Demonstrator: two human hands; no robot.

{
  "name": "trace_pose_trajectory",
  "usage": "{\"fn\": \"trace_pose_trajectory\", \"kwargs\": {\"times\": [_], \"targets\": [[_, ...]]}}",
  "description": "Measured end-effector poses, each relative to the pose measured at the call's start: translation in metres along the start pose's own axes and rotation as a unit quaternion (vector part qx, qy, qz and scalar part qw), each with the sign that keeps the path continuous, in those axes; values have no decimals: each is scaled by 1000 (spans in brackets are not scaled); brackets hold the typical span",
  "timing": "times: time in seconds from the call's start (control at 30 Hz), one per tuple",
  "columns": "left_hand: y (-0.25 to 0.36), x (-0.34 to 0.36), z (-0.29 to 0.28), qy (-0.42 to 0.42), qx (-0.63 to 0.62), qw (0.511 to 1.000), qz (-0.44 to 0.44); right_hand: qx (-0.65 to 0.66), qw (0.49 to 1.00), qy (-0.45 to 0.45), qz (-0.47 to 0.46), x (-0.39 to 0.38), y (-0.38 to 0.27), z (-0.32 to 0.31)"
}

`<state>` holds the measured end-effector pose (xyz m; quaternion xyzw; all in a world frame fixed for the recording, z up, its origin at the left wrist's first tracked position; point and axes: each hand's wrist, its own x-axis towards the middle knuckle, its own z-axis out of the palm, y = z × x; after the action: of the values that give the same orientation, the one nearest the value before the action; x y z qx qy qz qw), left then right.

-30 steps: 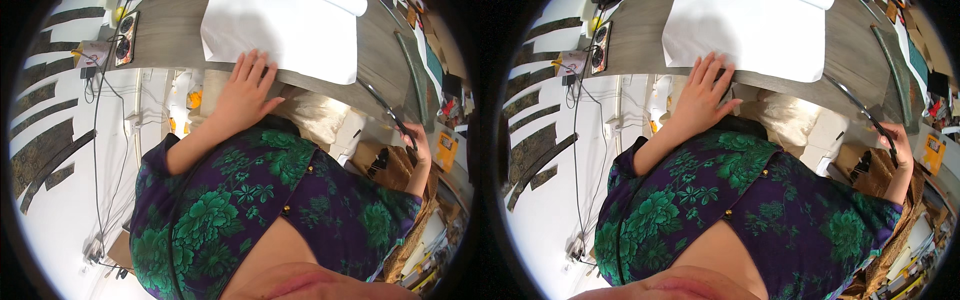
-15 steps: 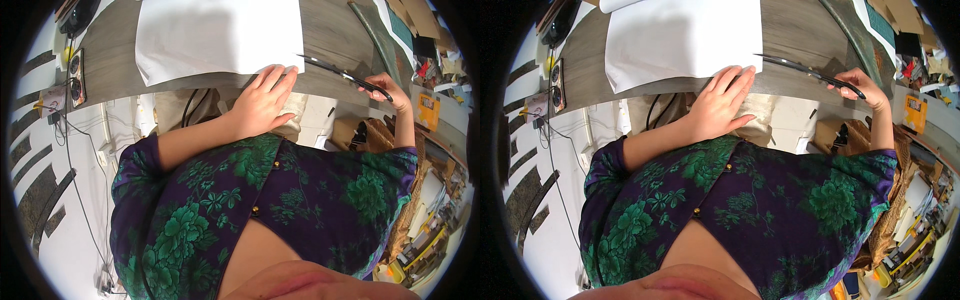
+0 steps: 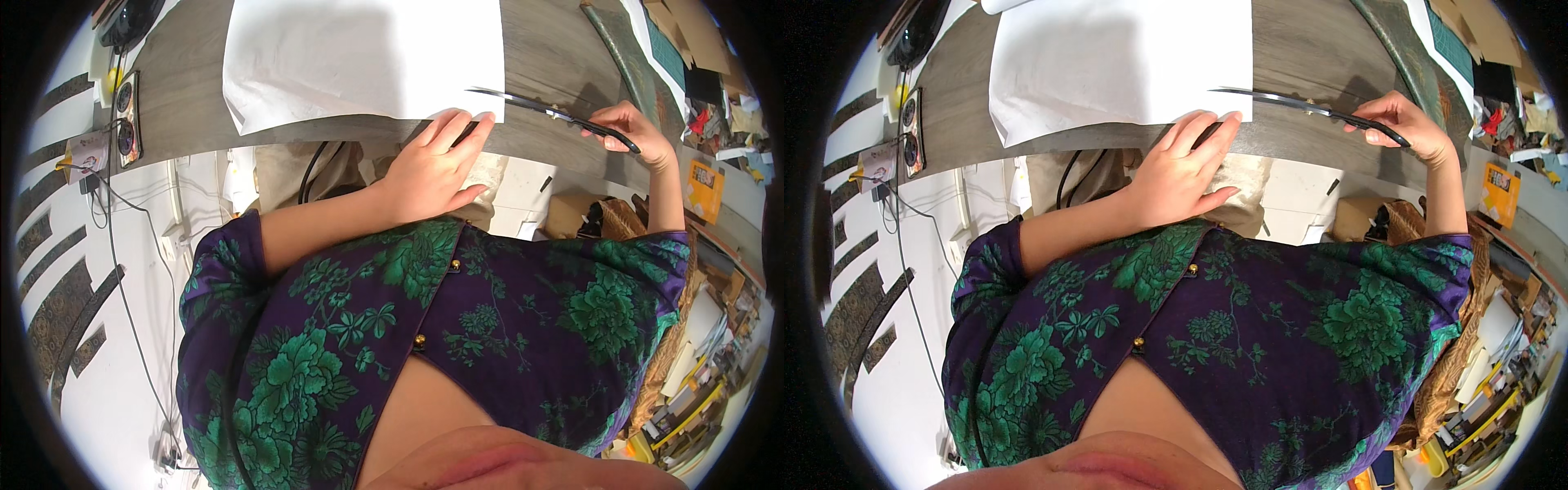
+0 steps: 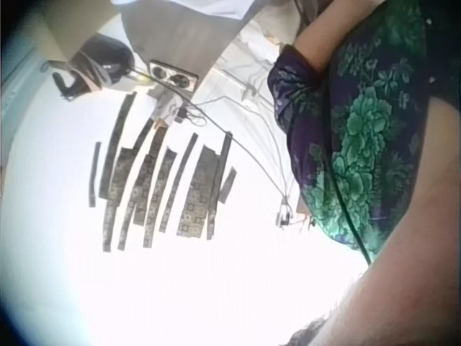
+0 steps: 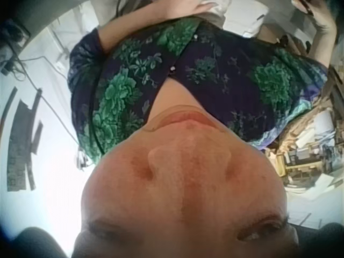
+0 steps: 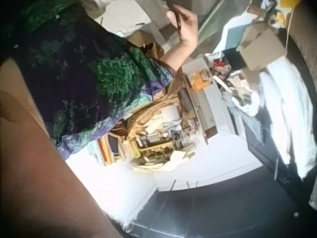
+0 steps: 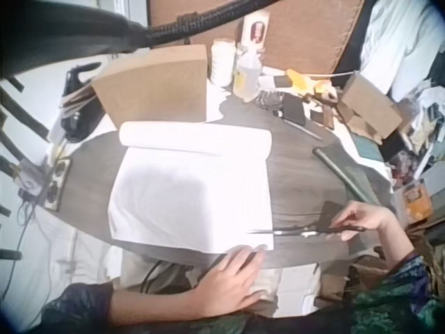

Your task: The person cuts a white paper template with scissors, then places a patterned fabric piece on the table and irons it. They then cut the fabric along the template edges and iron the cut fabric pieces.

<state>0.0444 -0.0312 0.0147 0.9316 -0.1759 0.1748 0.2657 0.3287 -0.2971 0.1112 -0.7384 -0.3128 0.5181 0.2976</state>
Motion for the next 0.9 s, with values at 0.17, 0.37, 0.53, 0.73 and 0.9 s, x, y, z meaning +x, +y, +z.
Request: {"fn": "trace_pose_trajectory", "kwargs": {"times": [0.17, 0.37, 0.53, 0.73, 0.9], "targets": [[-1, 1, -1, 3, 13, 1000, 8, -8, 1000, -27, -7, 4, 2, -9], [-1, 0, -2, -4, 17, 1000, 7, -21, 999, 5, -34, 10, 5, -5], [0, 0, -1, -9, 14, 1000, 3, -20, 1000, -12, -10, 10, -1, -10], [-2, -1, 1, -1, 14, 1000, 1, -5, 1000, -11, 8, 12, 5, -11], [-1, -1, 0, 1, 10, 1000, -2, 15, 1000, 5, -7, 18, 8, -1]]}}
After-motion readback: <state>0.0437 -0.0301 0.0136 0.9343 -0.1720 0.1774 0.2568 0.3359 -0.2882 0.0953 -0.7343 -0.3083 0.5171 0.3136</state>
